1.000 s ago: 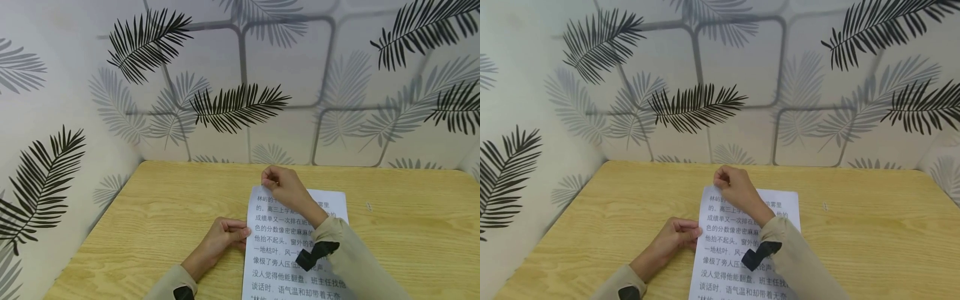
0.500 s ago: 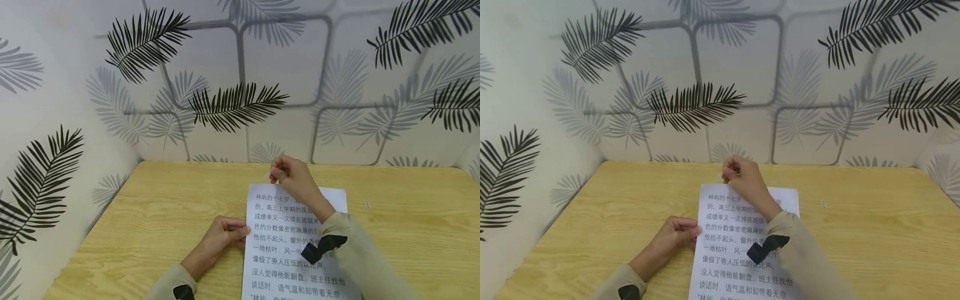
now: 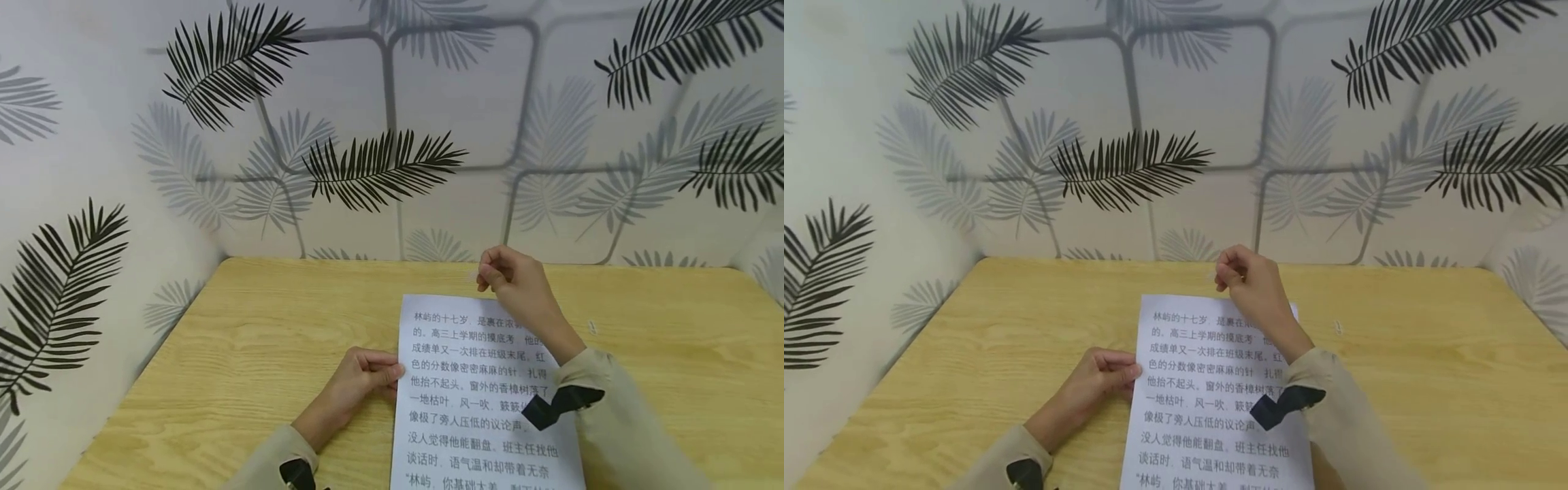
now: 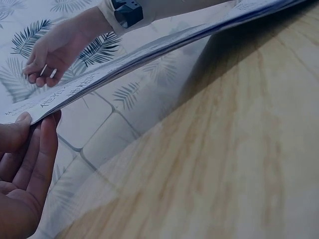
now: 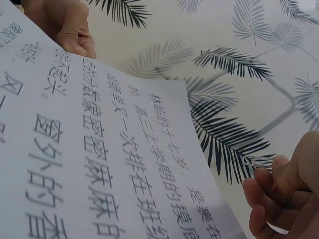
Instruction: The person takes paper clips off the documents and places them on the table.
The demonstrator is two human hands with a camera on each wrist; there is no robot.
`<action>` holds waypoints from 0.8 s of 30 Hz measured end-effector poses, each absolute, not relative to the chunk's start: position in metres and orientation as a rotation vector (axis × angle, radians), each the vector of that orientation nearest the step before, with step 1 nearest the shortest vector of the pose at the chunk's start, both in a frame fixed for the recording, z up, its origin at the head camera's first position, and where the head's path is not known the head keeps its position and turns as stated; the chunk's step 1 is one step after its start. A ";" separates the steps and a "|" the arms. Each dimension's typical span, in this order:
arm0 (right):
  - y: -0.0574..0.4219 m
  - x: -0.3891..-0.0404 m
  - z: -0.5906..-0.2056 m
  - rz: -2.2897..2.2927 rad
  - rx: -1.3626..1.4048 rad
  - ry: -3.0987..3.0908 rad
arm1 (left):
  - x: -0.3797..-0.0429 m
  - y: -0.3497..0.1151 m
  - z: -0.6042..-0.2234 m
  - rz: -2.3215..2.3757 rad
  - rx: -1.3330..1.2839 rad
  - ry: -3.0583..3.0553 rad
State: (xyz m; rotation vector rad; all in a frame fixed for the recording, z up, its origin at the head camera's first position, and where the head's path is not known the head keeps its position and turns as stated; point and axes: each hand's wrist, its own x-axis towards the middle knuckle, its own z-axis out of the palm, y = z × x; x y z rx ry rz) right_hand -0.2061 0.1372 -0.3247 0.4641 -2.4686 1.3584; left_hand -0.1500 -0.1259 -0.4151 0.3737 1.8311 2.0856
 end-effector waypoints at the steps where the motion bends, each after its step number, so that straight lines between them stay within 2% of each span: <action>1: 0.141 -0.206 -0.326 1.350 0.444 -2.471 | -0.150 -0.125 -0.415 2.084 0.374 1.833; 24: 0.179 -0.200 -0.331 1.326 0.375 -2.519 | -0.149 -0.124 -0.414 2.122 0.352 1.802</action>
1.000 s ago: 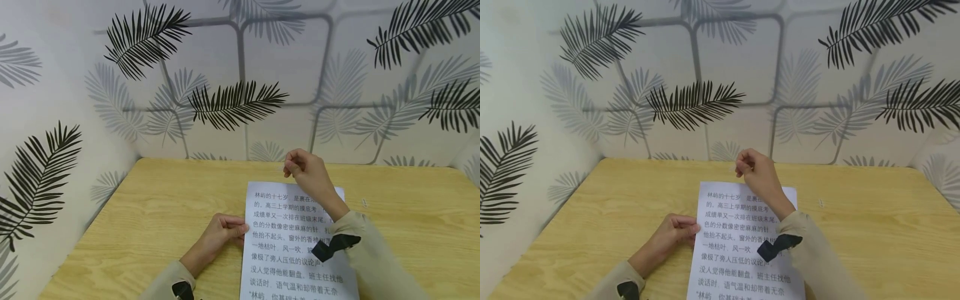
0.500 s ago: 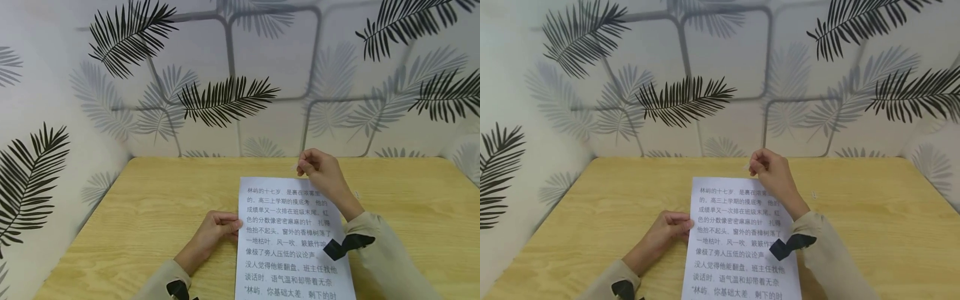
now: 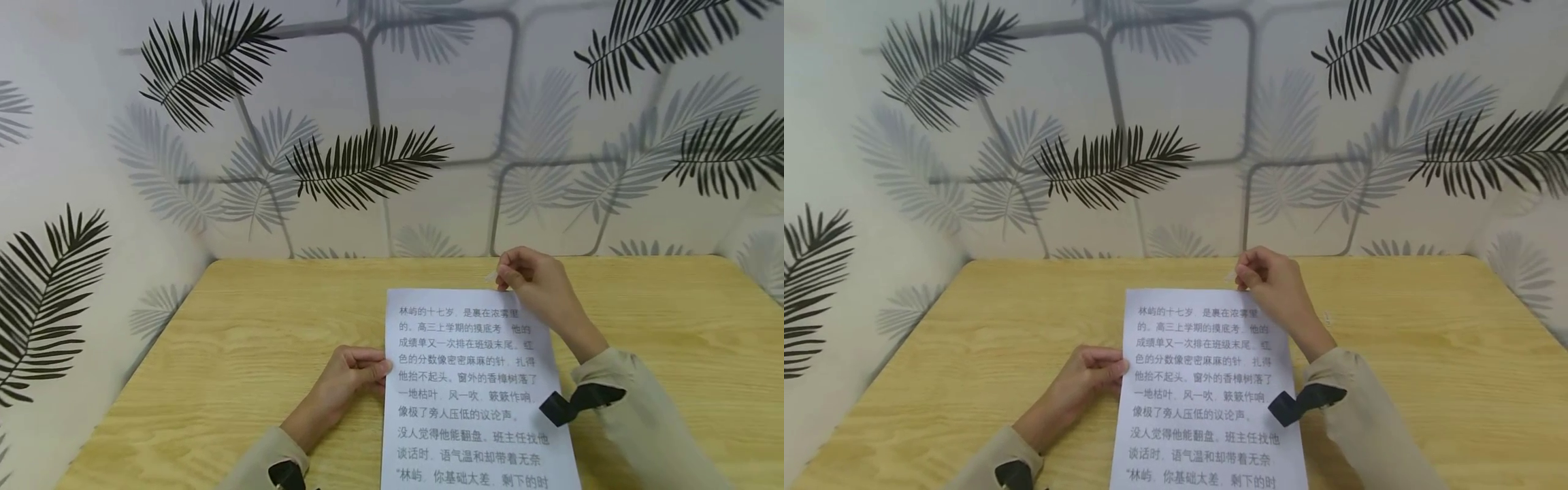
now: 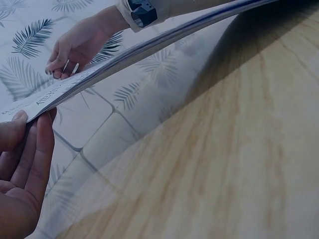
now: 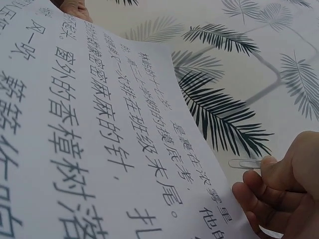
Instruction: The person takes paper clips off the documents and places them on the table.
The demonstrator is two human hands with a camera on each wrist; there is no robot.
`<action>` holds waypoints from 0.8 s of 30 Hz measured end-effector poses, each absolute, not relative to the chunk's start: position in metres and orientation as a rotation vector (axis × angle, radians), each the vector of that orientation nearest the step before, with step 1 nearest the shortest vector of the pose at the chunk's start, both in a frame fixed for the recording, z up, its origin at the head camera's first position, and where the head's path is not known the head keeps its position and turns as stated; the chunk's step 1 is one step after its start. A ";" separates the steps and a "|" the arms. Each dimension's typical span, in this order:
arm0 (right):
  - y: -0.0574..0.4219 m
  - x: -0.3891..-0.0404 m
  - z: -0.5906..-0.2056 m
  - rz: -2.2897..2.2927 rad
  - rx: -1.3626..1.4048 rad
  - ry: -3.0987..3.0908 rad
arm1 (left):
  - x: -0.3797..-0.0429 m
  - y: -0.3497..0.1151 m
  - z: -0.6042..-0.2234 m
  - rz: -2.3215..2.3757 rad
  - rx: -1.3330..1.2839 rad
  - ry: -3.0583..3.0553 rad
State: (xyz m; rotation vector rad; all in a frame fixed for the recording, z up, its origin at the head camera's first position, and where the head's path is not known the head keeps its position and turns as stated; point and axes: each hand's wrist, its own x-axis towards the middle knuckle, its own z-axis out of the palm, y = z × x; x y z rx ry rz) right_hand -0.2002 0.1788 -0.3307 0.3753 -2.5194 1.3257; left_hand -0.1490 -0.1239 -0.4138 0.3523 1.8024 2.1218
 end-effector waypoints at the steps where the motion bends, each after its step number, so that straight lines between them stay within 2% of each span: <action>1: 0.179 -0.200 -0.331 1.321 0.378 -2.525 | -0.149 -0.124 -0.414 2.121 0.355 1.806; 24: 0.187 -0.202 -0.329 1.173 0.433 -2.669 | -0.147 -0.124 -0.411 2.107 0.338 1.806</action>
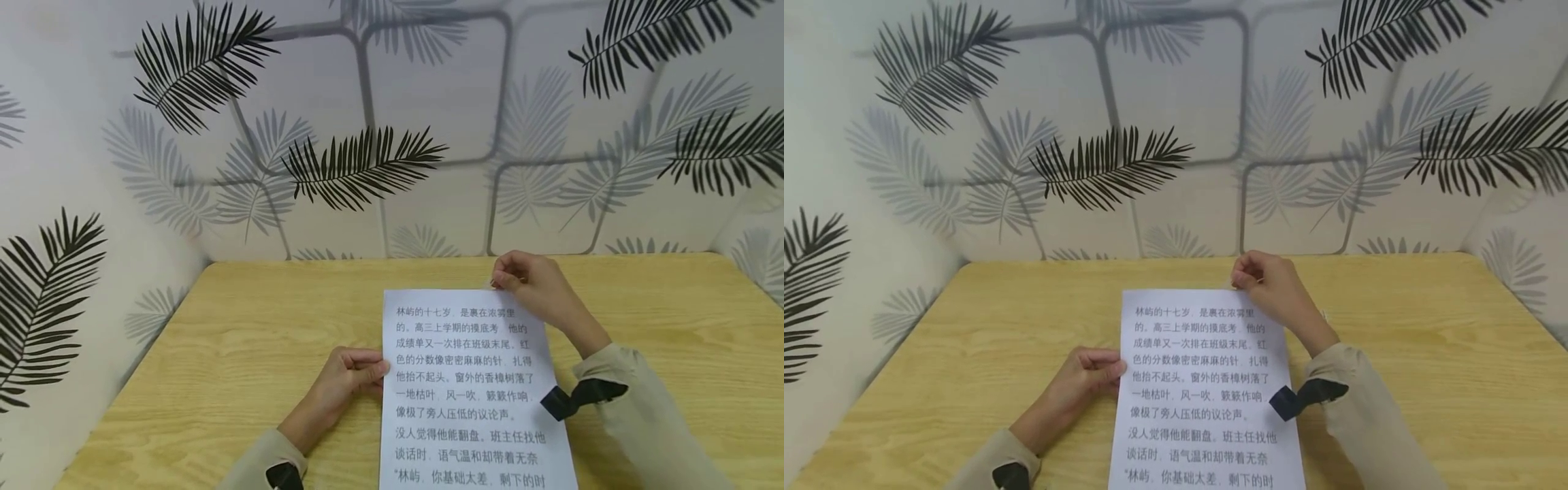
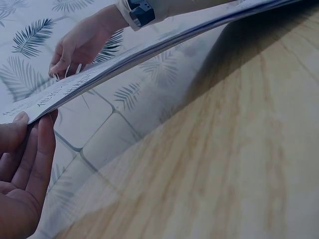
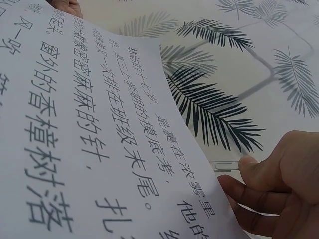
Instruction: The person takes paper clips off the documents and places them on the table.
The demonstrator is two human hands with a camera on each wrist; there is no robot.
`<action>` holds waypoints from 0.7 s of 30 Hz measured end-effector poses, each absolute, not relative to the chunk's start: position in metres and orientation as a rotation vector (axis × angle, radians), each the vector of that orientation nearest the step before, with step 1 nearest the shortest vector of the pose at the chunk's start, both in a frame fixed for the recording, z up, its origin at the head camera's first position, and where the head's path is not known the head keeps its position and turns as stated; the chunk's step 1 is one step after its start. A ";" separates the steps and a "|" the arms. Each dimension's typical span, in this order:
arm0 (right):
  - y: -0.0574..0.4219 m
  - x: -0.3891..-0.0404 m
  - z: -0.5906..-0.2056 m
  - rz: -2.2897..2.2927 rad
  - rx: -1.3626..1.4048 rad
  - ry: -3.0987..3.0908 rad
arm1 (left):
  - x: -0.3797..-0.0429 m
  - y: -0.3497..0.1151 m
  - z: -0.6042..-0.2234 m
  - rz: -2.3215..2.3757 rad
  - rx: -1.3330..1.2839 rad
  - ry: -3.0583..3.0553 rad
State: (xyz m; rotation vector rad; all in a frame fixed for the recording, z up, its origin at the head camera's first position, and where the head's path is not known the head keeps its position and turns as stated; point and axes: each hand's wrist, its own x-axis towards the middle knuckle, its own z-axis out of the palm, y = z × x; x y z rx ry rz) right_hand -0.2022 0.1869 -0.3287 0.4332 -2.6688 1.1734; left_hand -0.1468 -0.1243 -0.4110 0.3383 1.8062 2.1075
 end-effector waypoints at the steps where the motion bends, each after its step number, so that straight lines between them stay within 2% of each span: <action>1: 0.188 -0.202 -0.328 1.174 0.430 -2.669 | -0.147 -0.124 -0.411 2.110 0.341 1.804; 21: 0.242 -0.208 -0.315 1.075 0.295 -2.737 | -0.150 -0.125 -0.413 2.115 0.360 1.786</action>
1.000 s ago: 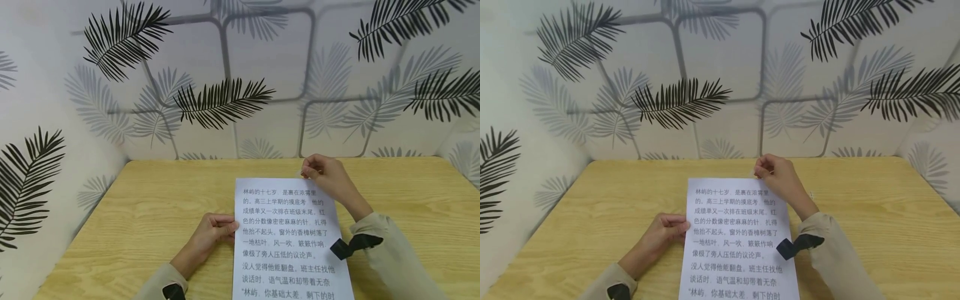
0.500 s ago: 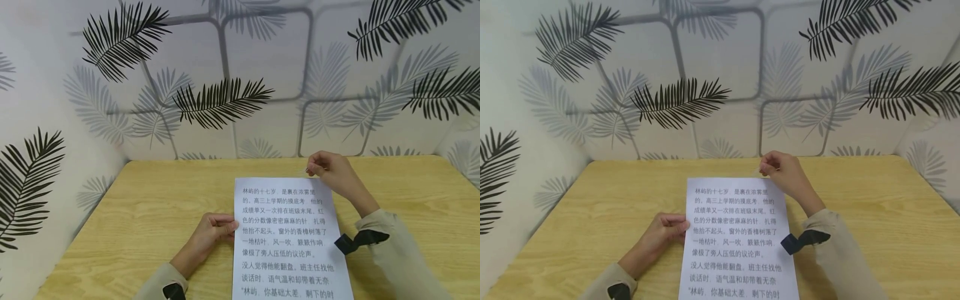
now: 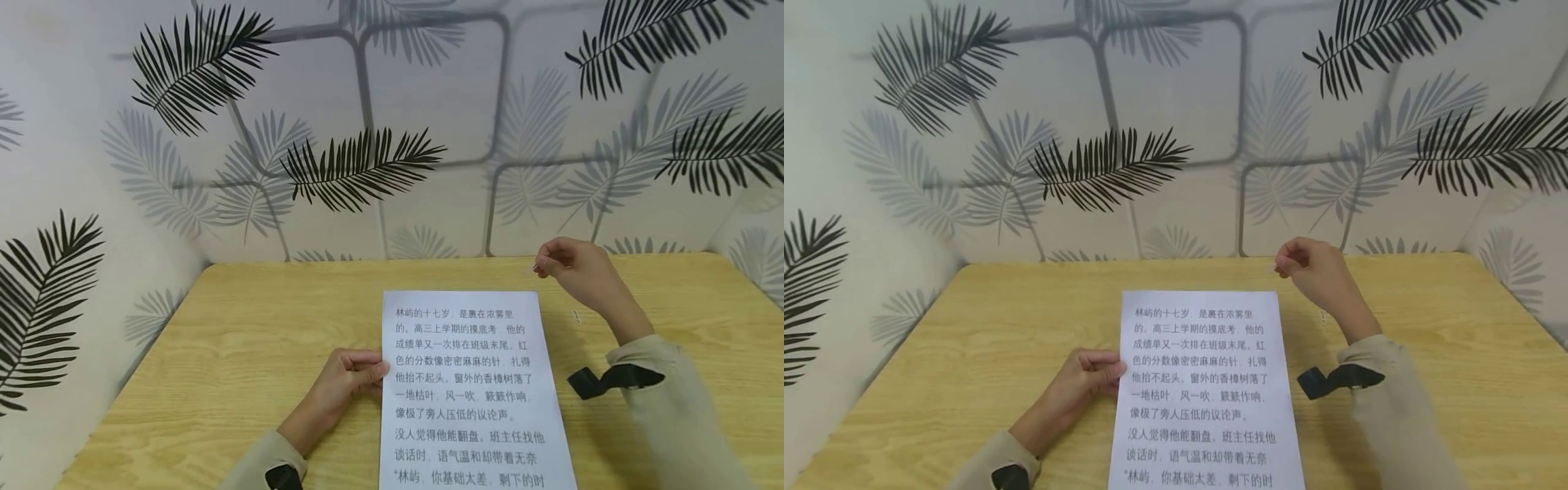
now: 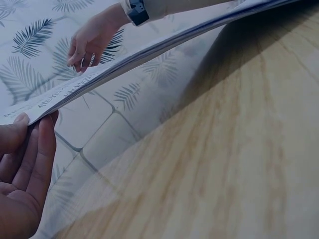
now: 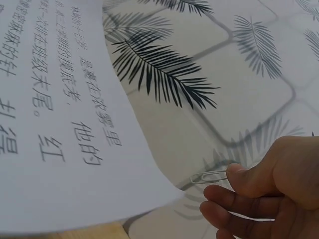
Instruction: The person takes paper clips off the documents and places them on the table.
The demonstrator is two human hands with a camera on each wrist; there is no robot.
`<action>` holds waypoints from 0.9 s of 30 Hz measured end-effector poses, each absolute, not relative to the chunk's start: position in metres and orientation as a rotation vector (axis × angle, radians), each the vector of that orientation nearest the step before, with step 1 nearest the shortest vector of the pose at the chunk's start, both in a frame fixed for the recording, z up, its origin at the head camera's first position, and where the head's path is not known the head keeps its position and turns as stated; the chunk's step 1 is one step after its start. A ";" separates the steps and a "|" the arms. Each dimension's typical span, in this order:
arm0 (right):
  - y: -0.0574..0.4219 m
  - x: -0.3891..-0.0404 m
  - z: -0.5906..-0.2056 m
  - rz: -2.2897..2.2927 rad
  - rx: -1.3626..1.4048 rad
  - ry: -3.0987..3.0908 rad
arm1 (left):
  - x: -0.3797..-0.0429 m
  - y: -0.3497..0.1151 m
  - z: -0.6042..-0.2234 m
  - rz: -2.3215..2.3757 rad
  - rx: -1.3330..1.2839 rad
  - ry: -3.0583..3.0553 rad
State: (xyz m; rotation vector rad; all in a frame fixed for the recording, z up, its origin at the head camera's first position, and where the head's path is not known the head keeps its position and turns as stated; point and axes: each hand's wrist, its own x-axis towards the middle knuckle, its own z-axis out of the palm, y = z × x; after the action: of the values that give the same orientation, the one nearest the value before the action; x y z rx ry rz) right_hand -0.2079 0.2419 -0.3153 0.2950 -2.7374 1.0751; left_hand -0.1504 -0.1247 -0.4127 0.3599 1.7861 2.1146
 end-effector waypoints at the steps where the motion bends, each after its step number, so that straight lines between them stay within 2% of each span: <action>1: 0.246 -0.208 -0.314 1.066 0.284 -2.746 | -0.151 -0.125 -0.413 2.117 0.362 1.785; 13: 0.269 -0.210 -0.314 1.031 0.239 -2.824 | -0.150 -0.125 -0.411 2.115 0.314 1.792; 27: 0.294 -0.207 -0.332 0.897 0.277 -3.005 | -0.150 -0.125 -0.413 2.131 0.314 1.776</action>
State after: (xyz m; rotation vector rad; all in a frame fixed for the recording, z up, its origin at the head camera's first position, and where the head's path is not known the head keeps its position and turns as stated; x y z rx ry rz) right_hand -0.2065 0.2941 -0.3317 0.2771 -3.0045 0.8966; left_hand -0.1501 -0.1252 -0.4130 0.3137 1.7758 2.1306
